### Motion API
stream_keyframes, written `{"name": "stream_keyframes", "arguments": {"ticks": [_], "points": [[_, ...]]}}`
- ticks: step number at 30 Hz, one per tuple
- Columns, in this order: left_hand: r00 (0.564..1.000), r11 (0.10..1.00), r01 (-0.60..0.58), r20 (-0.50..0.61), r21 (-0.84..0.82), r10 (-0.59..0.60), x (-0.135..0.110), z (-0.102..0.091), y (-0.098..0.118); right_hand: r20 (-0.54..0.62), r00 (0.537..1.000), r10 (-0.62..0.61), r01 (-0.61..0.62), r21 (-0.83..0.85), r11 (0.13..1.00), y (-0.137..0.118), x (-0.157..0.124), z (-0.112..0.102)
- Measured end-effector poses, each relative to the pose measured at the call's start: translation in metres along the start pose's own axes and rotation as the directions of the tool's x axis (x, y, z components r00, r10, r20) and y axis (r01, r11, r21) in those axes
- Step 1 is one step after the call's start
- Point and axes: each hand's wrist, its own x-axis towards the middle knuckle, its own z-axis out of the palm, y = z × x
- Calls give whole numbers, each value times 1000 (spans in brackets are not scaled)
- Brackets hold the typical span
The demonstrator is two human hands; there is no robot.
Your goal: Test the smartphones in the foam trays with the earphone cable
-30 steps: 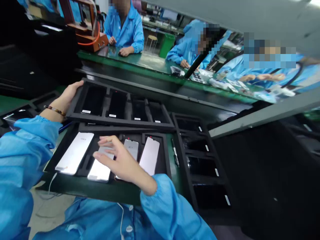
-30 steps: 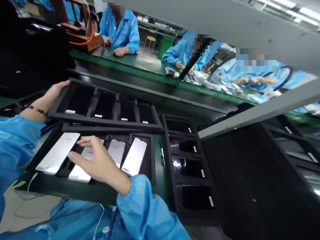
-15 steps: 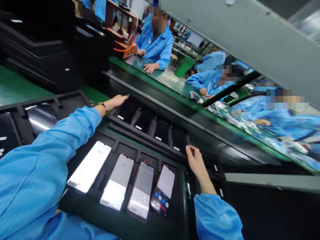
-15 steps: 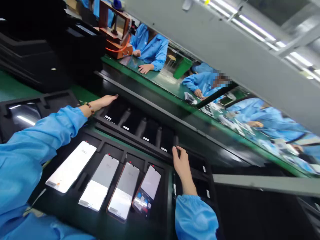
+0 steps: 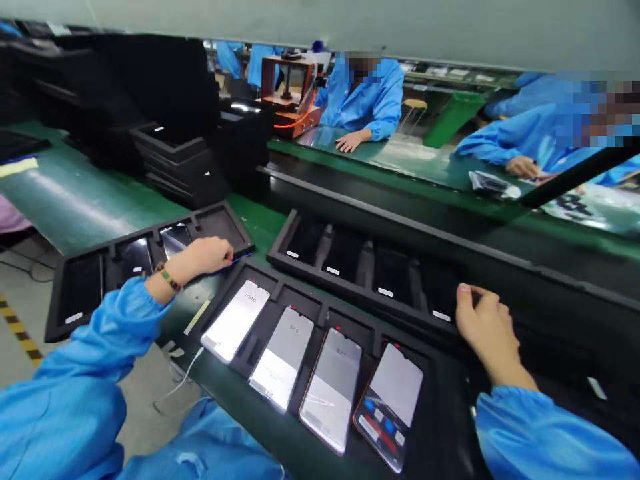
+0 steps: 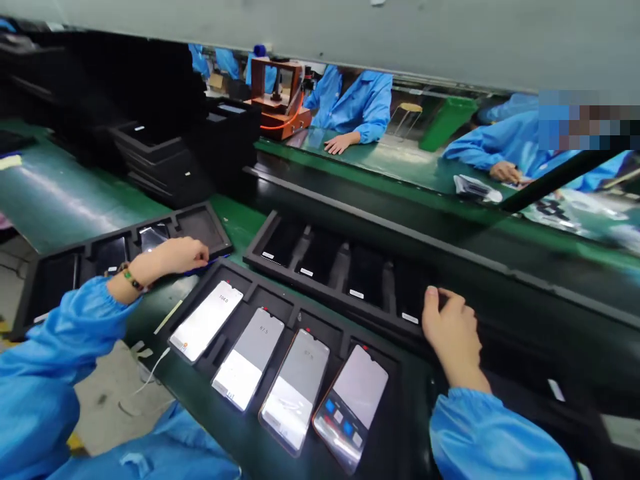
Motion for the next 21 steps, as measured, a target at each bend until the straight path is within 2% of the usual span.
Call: {"name": "stream_keyframes", "arguments": {"ticks": [3,5,7,9,11,12,13,14,15,16,17,18,19,20,21], "points": [[997,985,39,53,169,-49,-26,10,19,-18,997,73,-72,31,997,-5,-6,4],[995,965,78,46,249,-92,-40,21,30,-35,997,62,-61,51,997,-6,-5,5],[990,949,115,41,295,-132,-51,28,31,-76,996,53,-49,59,997,-5,-3,4],[987,943,120,62,311,-146,-59,26,19,-135,990,36,-28,58,998,-8,-4,0],[987,951,108,85,291,-139,-62,15,3,-214,974,-74,96,94,991,-21,-15,-4],[988,961,108,81,255,-133,-62,7,-2,-253,950,-181,219,129,967,-33,-26,-6],[991,978,102,62,183,-115,-60,-2,-3,-287,905,-314,373,178,911,-51,-39,-7],[996,993,82,37,82,-86,-58,-11,0,-279,856,-436,501,236,833,-72,-55,-8],[999,999,29,16,-46,-28,-55,-20,10,-233,787,-572,617,274,738,-97,-72,-7],[998,980,-66,4,-189,68,-51,-27,24,-183,687,-703,723,273,635,-123,-89,-6],[986,934,-163,-9,-318,169,-46,-33,43,-133,566,-813,815,240,528,-150,-104,-5],[966,872,-243,-19,-424,259,-41,-37,63,-79,454,-887,879,205,431,-176,-115,-3],[940,802,-309,-35,-510,340,-34,-40,82,-31,369,-929,917,176,359,-198,-123,0],[915,745,-355,-45,-564,402,-26,-42,99,-7,356,-935,922,164,350,-216,-125,4],[894,698,-389,-63,-602,444,-16,-42,112,-3,381,-925,910,179,374,-229,-123,8]]}}
